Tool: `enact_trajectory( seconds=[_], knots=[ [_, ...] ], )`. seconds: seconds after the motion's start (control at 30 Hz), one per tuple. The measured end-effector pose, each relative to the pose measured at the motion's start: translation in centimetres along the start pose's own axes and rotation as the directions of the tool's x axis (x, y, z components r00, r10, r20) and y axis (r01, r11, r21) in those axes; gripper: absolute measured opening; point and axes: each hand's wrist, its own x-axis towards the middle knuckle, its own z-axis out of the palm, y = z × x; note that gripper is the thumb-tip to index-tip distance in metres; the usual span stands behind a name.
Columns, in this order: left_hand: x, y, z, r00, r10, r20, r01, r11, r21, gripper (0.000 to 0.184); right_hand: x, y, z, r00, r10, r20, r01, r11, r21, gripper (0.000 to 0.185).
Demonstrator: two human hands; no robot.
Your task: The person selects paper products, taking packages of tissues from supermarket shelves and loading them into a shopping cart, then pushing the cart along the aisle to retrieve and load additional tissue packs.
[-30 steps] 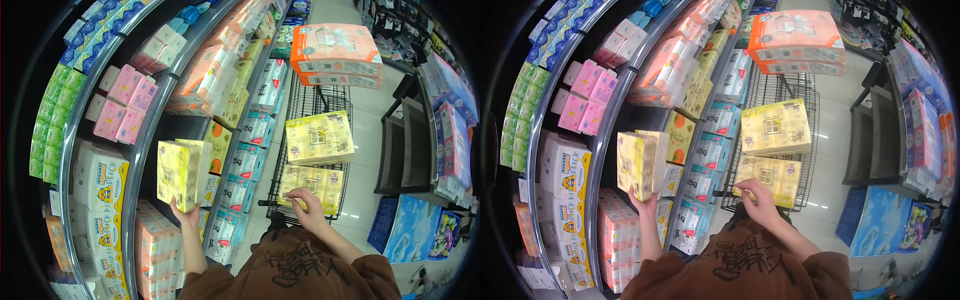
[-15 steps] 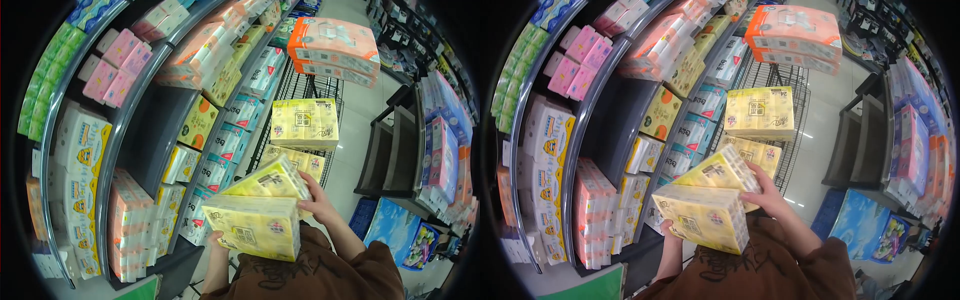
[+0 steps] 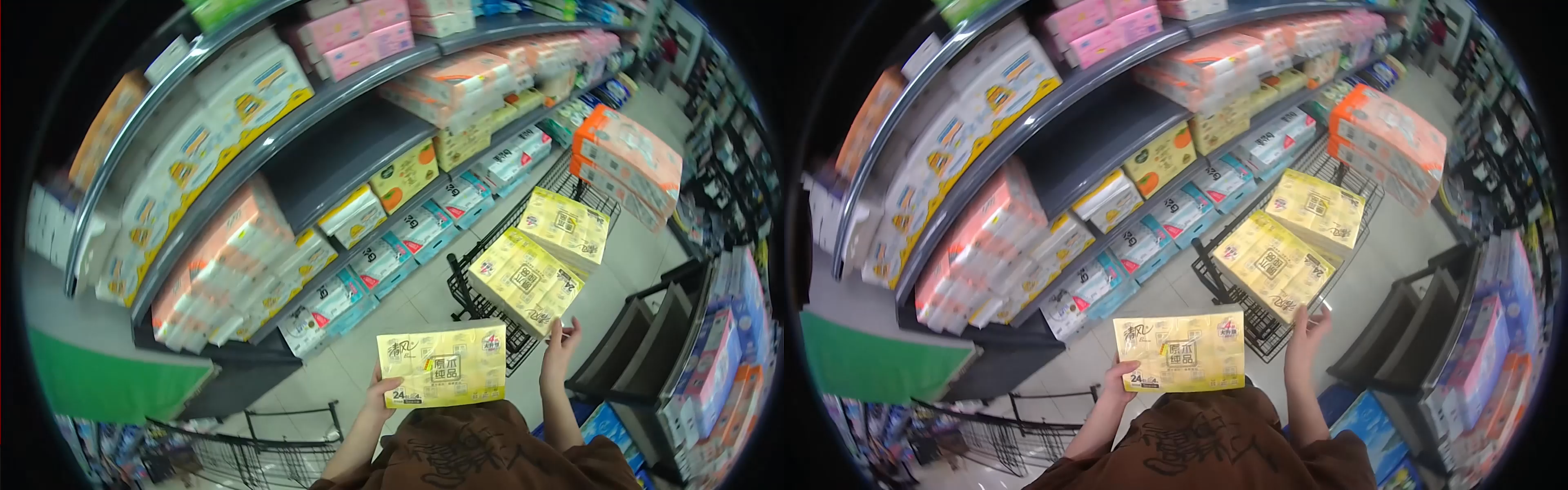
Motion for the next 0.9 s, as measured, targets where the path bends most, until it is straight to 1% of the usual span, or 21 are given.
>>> enact_trajectory(
  seconds=[0.03,0.07,0.1,0.13,0.17,0.2,0.23,0.27,0.3,0.33,0.4,0.43,0.5,0.57,0.63,0.67,0.77,0.8,0.83,0.87,0.9],
  knots=[
    [-1.4,-0.4,-0.6,1.000,0.012,-0.010,-0.012,1.000,-0.005,0.070,-1.2,-0.2,-0.3,0.987,-0.145,-0.064,0.141,0.988,-0.068,0.054],
    [-2.9,-1.2,-1.3,0.999,0.012,-0.051,-0.014,0.999,-0.037,0.070,-2.5,-0.5,-1.1,0.944,-0.328,-0.035,0.314,0.927,-0.207,0.053],
    [-4.5,-2.4,-2.2,0.996,0.005,-0.085,-0.011,0.998,-0.066,0.069,-3.8,-0.7,-1.8,0.913,-0.378,0.152,0.401,0.900,-0.169,0.053],
    [-5.7,-3.6,-3.0,0.994,-0.012,-0.111,0.002,0.996,-0.093,0.068,-5.0,-0.6,-2.7,0.851,-0.416,0.322,0.473,0.872,-0.126,0.053],
    [-6.8,-4.8,-3.6,0.992,-0.051,-0.119,0.032,0.987,-0.160,0.068,-6.2,-0.7,-3.8,0.763,-0.438,0.475,0.535,0.841,-0.084,0.052],
    [-7.8,-6.0,-4.2,0.988,-0.099,-0.119,0.069,0.971,-0.230,0.067,-7.4,-0.5,-4.3,0.698,-0.247,0.672,0.333,0.943,0.002,0.057],
    [-8.4,-7.3,-4.4,0.982,-0.148,-0.113,0.109,0.948,-0.299,0.067,-8.6,-0.1,-4.4,0.551,-0.075,0.831,0.096,0.995,0.026,0.062],
    [-9.0,-8.6,-4.5,0.981,-0.158,-0.117,0.114,0.942,-0.315,0.066,-10.3,1.3,-4.9,0.514,0.010,0.858,-0.162,0.983,0.085,0.070],
    [-9.6,-9.5,-4.6,0.978,-0.166,-0.124,0.119,0.938,-0.325,0.066,-11.8,2.3,-5.4,0.458,0.075,0.886,-0.412,0.901,0.137,0.078],
    [-9.7,-10.0,-4.4,0.977,-0.171,-0.130,0.120,0.935,-0.333,0.066,-12.5,1.0,-5.8,0.437,0.100,0.894,-0.390,0.917,0.088,0.082],
    [-9.7,-9.9,-4.4,0.983,-0.175,-0.062,0.152,0.951,-0.269,0.065,-13.4,-1.9,-7.5,0.385,0.165,0.908,-0.353,0.935,-0.020,0.091],
    [-10.0,-9.8,-4.4,0.983,-0.181,-0.038,0.168,0.958,-0.235,0.065,-13.5,-2.3,-8.1,0.385,0.167,0.908,-0.340,0.940,-0.029,0.091],
    [-9.4,-9.5,-3.7,0.990,-0.143,-0.005,0.142,0.985,-0.095,0.063,-13.5,-2.6,-9.2,0.386,0.160,0.909,-0.322,0.946,-0.030,0.092],
    [-8.4,-8.9,-2.3,0.995,-0.095,0.035,0.094,0.995,0.033,0.063,-13.1,-1.9,-10.3,0.468,0.143,0.872,-0.345,0.938,0.032,0.086],
    [-7.1,-9.0,-1.5,0.982,-0.125,0.138,0.143,0.981,-0.127,0.064,-11.9,-2.6,-10.7,0.545,0.111,0.831,-0.378,0.917,0.126,0.082],
    [-6.2,-8.7,-1.0,0.972,-0.132,0.192,0.171,0.965,-0.199,0.065,-11.2,-3.2,-10.9,0.585,0.105,0.804,-0.415,0.891,0.186,0.073],
    [-5.1,-7.1,4.7,0.936,-0.154,0.318,0.246,0.929,-0.276,0.065,-8.7,-3.9,-12.5,0.636,0.099,0.765,-0.513,0.795,0.324,0.067],
    [-3.8,-8.0,4.7,0.928,-0.163,0.335,0.237,0.952,-0.194,0.065,-7.6,-3.2,-13.1,0.657,0.135,0.742,-0.547,0.762,0.346,0.062],
    [-2.7,-8.6,5.7,0.918,-0.149,0.368,0.208,0.970,-0.126,0.058,-6.8,-3.9,-13.5,0.694,0.117,0.710,-0.557,0.713,0.426,0.058],
    [-1.5,-9.0,5.9,0.871,-0.220,0.439,0.217,0.974,0.056,0.056,-5.5,-3.8,-14.0,0.708,0.108,0.698,-0.592,0.631,0.502,0.057],
    [-0.7,-9.1,6.7,0.817,-0.301,0.491,0.207,0.949,0.236,0.053,-4.2,-3.8,-14.4,0.721,0.102,0.685,-0.618,0.541,0.570,0.056]
  ],
)
